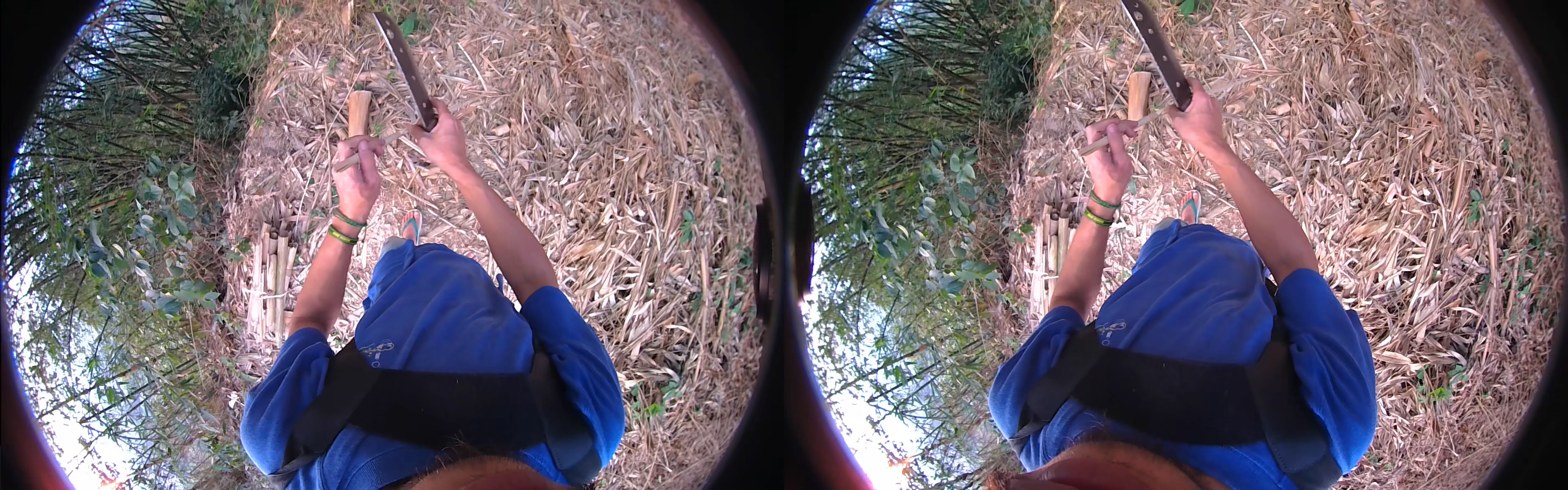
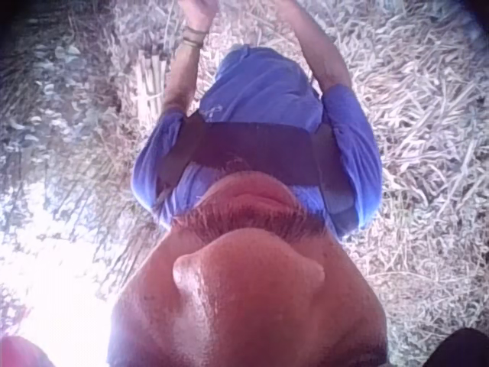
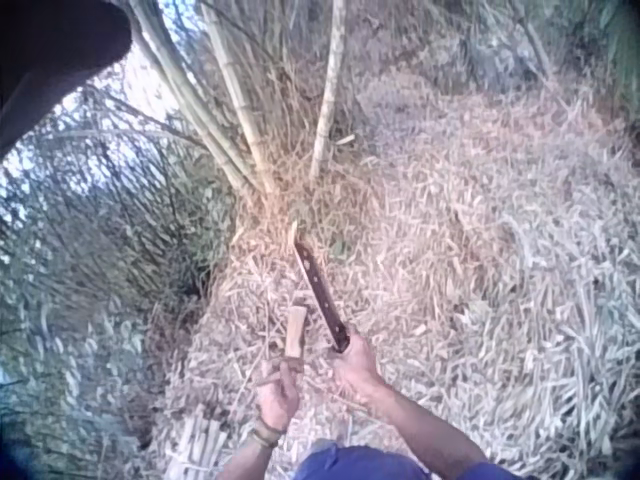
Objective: The person ties a bundle of bamboo stalks together with a fiber strip and uses a machete to strip a piece of wood while sitting on the ground.
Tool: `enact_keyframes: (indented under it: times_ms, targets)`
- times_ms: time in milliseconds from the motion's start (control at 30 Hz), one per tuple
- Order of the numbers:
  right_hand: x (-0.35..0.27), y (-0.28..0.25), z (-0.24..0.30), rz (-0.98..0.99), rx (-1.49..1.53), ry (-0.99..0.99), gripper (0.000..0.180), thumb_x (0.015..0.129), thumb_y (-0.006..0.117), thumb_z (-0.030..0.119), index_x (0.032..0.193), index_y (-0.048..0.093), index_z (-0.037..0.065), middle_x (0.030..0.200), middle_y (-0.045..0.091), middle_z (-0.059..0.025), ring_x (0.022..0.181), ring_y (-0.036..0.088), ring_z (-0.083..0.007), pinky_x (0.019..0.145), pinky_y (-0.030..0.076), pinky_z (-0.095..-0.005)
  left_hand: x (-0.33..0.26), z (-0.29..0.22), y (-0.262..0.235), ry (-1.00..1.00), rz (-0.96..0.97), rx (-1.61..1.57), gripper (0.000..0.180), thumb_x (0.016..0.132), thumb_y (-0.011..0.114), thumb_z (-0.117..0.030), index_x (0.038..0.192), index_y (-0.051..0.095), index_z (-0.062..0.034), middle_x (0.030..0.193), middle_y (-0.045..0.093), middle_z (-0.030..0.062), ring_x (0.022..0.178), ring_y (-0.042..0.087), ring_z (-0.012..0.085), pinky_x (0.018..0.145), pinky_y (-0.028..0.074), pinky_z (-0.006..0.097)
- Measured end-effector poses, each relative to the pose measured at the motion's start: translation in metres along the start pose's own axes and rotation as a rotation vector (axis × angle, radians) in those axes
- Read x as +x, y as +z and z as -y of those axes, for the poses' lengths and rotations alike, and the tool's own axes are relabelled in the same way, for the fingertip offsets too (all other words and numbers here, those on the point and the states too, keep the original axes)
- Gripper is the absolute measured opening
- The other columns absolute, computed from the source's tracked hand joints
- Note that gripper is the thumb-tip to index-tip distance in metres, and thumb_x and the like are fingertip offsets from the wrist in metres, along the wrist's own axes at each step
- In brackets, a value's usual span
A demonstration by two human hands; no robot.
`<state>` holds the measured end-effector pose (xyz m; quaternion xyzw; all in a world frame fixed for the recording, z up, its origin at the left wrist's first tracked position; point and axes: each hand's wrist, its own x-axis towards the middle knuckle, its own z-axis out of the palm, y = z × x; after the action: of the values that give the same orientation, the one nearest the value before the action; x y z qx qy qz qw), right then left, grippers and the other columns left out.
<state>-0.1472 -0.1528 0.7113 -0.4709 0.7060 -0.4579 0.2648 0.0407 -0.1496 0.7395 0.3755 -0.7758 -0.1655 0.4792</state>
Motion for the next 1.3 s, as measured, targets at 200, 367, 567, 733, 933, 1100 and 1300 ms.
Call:
enact_keyframes:
  times_ms: [200,367,567,733,933,1100,1300]
  targets:
    - [0.019,-0.042,-0.039,-0.107,-0.099,0.017,0.056,0.077,0.080,0.018,0.128,0.059,0.005,0.089,0.074,-0.0134,0.084,0.072,-0.0292,0.080,0.056,-0.0388,0.006,-0.011,-0.019,0.016,0.101,-0.119,0.009,0.104,0.046,-0.005,0.101,0.052,-0.0006,0.086,0.071,0.0114,0.073,0.067,0.0180,0.066,0.053,0.032]
    - [0.039,-0.102,-0.098,-0.196,-0.332,0.109,0.054,0.078,0.078,0.024,0.127,0.060,0.011,0.091,0.074,-0.0178,0.088,0.072,-0.0353,0.081,0.057,-0.0435,0.016,0.012,-0.055,0.100,0.045,-0.321,0.011,0.104,0.038,-0.002,0.101,0.049,-0.0016,0.076,0.070,0.0118,0.080,0.074,0.0222,0.064,0.057,0.029]
    - [0.066,-0.235,-0.201,-0.390,-0.610,0.300,0.051,0.078,0.072,0.023,0.126,0.061,0.014,0.097,0.074,-0.0159,0.089,0.072,-0.0367,0.082,0.057,-0.0454,0.019,0.035,-0.152,-0.226,-0.118,-0.172,0.018,0.106,0.040,-0.013,0.106,0.053,-0.0014,0.081,0.070,0.0149,0.080,0.073,0.0268,0.075,0.064,0.037]
    - [0.036,-0.345,-0.234,-0.534,-0.988,0.433,0.045,0.082,0.063,0.035,0.120,0.061,0.011,0.103,0.072,-0.0218,0.093,0.071,-0.0410,0.082,0.057,-0.0506,0.001,0.072,-0.235,-0.445,-0.225,-0.257,0.022,0.109,0.036,-0.018,0.113,0.049,-0.0010,0.091,0.069,0.0137,0.097,0.070,0.0297,0.086,0.062,0.039]
    - [-0.022,-0.400,-0.255,-0.626,-0.904,0.379,0.052,0.078,0.062,0.030,0.118,0.062,-0.002,0.092,0.072,-0.0260,0.090,0.069,-0.0455,0.090,0.052,-0.0490,0.009,0.073,-0.238,-0.449,-0.346,-0.320,0.029,0.109,0.034,-0.019,0.123,0.049,0.0019,0.097,0.069,0.0173,0.098,0.069,0.0328,0.090,0.060,0.042]
    - [-0.077,-0.356,-0.277,-0.418,-0.297,0.662,0.034,0.076,0.061,0.024,0.085,0.068,-0.008,0.072,0.071,-0.0164,0.067,0.068,-0.0253,0.067,0.056,-0.0364,0.021,0.083,-0.229,-0.326,-0.404,-0.484,0.031,0.108,0.034,-0.018,0.123,0.051,0.0044,0.103,0.069,0.0213,0.103,0.068,0.0352,0.099,0.056,0.049]
    - [-0.152,-0.266,-0.342,-0.182,0.147,1.077,0.024,0.083,0.058,0.006,0.096,0.061,-0.014,0.070,0.065,-0.0168,0.062,0.067,-0.0235,0.050,0.057,-0.0345,0.058,0.075,-0.193,-0.263,-0.585,-0.862,0.030,0.108,0.042,-0.027,0.108,0.060,-0.0030,0.065,0.040,-0.0010,0.061,0.040,0.0138,0.075,0.048,0.036]
